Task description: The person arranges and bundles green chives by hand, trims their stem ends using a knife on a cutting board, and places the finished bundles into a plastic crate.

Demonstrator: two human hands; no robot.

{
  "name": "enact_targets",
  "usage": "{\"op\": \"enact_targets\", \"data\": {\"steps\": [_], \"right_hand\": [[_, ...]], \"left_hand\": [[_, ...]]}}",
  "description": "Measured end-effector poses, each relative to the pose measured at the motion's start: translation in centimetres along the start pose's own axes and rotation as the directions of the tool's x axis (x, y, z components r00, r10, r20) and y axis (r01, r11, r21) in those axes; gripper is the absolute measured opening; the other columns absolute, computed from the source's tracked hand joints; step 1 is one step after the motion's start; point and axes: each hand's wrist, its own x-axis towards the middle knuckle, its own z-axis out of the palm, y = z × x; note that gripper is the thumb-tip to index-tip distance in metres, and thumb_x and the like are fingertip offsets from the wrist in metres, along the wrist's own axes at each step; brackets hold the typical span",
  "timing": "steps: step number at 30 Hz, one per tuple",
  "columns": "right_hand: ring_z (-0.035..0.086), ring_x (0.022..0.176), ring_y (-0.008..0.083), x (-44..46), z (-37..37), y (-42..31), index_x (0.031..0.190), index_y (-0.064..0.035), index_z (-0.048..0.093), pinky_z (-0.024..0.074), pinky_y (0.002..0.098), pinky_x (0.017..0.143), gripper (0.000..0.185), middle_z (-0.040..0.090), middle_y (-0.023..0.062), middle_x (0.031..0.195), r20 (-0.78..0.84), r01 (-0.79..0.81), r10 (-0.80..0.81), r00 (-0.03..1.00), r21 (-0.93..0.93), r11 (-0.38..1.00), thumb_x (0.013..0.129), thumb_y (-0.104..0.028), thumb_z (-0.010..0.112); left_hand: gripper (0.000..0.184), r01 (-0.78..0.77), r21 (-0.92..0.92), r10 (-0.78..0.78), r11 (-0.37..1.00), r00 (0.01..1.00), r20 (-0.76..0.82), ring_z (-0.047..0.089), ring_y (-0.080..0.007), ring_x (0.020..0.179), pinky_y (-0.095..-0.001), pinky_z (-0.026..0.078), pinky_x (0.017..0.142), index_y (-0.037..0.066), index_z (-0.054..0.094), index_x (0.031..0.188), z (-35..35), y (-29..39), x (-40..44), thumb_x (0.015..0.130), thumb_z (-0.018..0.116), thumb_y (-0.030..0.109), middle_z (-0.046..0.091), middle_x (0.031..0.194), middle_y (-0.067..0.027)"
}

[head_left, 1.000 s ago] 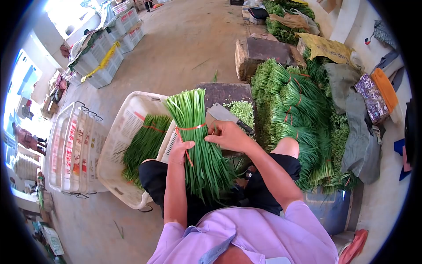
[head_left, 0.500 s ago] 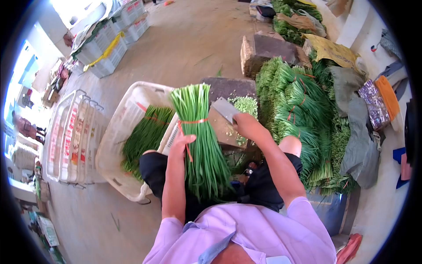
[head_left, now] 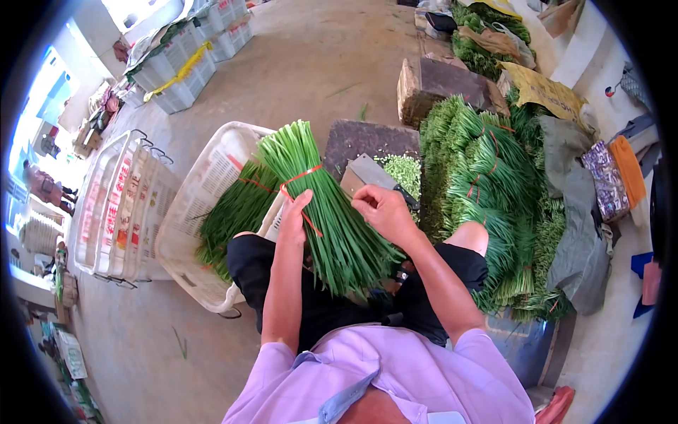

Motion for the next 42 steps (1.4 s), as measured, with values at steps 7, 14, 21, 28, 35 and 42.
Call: {"op": "enact_targets", "data": {"steps": [7, 14, 21, 28, 35, 42], "right_hand": [[0.07, 0.079, 0.0265, 1.2, 1.0, -1.2, 0.097, 0.0, 0.07, 0.0537, 0.0364, 0.074, 0.02, 0.071, 0.0161, 0.087, 0.085, 0.101, -0.095, 0.992, -0.068, 0.993, 0.093, -0.02, 0.068], [0.064, 0.072, 0.013, 1.3, 0.5, -1.0, 0.094, -0.0001, 0.069, 0.0517, 0.0304, 0.067, 0.019, 0.07, 0.0088, 0.08, 0.097, -0.142, 0.13, 0.987, 0.132, 0.981, 0.09, -0.019, 0.072], [0.064, 0.07, 0.0279, 1.4, 1.6, -0.4, 0.089, 0.0011, 0.067, 0.0513, 0.0367, 0.068, 0.017, 0.066, 0.0165, 0.078, 0.136, 0.326, -0.304, 0.943, -0.183, 0.928, 0.089, -0.015, 0.071], [0.066, 0.086, 0.0385, 2.5, -1.2, -0.6, 0.095, -0.0013, 0.065, 0.0519, 0.0441, 0.076, 0.02, 0.069, 0.0205, 0.091, -0.019, 0.16, -0.173, 0.985, -0.28, 0.946, 0.093, -0.021, 0.064], [0.064, 0.065, 0.0313, 3.8, -3.2, 5.4, 0.091, -0.0014, 0.065, 0.0511, 0.0379, 0.06, 0.018, 0.068, 0.0141, 0.078, -0.026, 0.163, -0.202, 0.979, -0.494, 0.854, 0.091, -0.019, 0.068], [0.071, 0.068, 0.0218, 1.3, -5.5, 0.7, 0.106, 0.0027, 0.067, 0.0583, 0.0313, 0.058, 0.082, 0.072, 0.0174, 0.085, 0.702, -0.565, 0.077, 0.708, 0.496, 0.66, 0.096, -0.073, 0.038]], "left_hand": [[0.052, 0.026, -0.087, -0.016, 0.996, 0.993, 0.114, 0.07, -0.0276, 0.098, -0.042, 0.06, 0.085, -0.001, 0.049, 0.134, -0.9, -0.2, -0.7, 0.09, 0.066, 0.022, 0.067, 0.116, -0.0162], [0.056, 0.055, -0.111, -0.04, 0.992, 0.99, 0.133, 0.07, -0.0271, 0.097, -0.04, 0.06, 0.085, -0.002, 0.052, 0.133, -0.7, 0.4, -1.5, 0.087, 0.069, 0.025, 0.068, 0.114, -0.0157], [0.063, 0.038, -0.088, -0.021, 0.995, 0.983, 0.184, 0.068, -0.0306, 0.104, -0.0441, 0.058, 0.09, 0.0, 0.048, 0.138, -0.8, -0.1, -0.7, 0.085, 0.071, 0.026, 0.065, 0.119, -0.0178], [0.064, 0.045, -0.091, -0.031, 0.995, 0.988, 0.149, 0.07, -0.0266, 0.097, -0.0403, 0.061, 0.083, 0.0, 0.049, 0.137, -0.1, 0.3, -1.3, 0.082, 0.074, 0.021, 0.066, 0.117, -0.0141], [0.067, 0.066, -0.058, -0.05, 0.996, 0.97, 0.238, 0.069, -0.0268, 0.098, -0.0406, 0.06, 0.084, 0.001, 0.048, 0.138, -0.5, 0.2, -1.3, 0.079, 0.076, 0.018, 0.066, 0.117, -0.0127], [0.061, -0.444, 0.724, 0.167, 0.527, 0.89, 0.424, 0.062, -0.0178, 0.114, -0.0357, 0.05, 0.099, 0.001, 0.058, 0.131, 3.8, 4.2, -2.2, 0.075, 0.082, 0.01, 0.066, 0.126, -0.0072]]}}
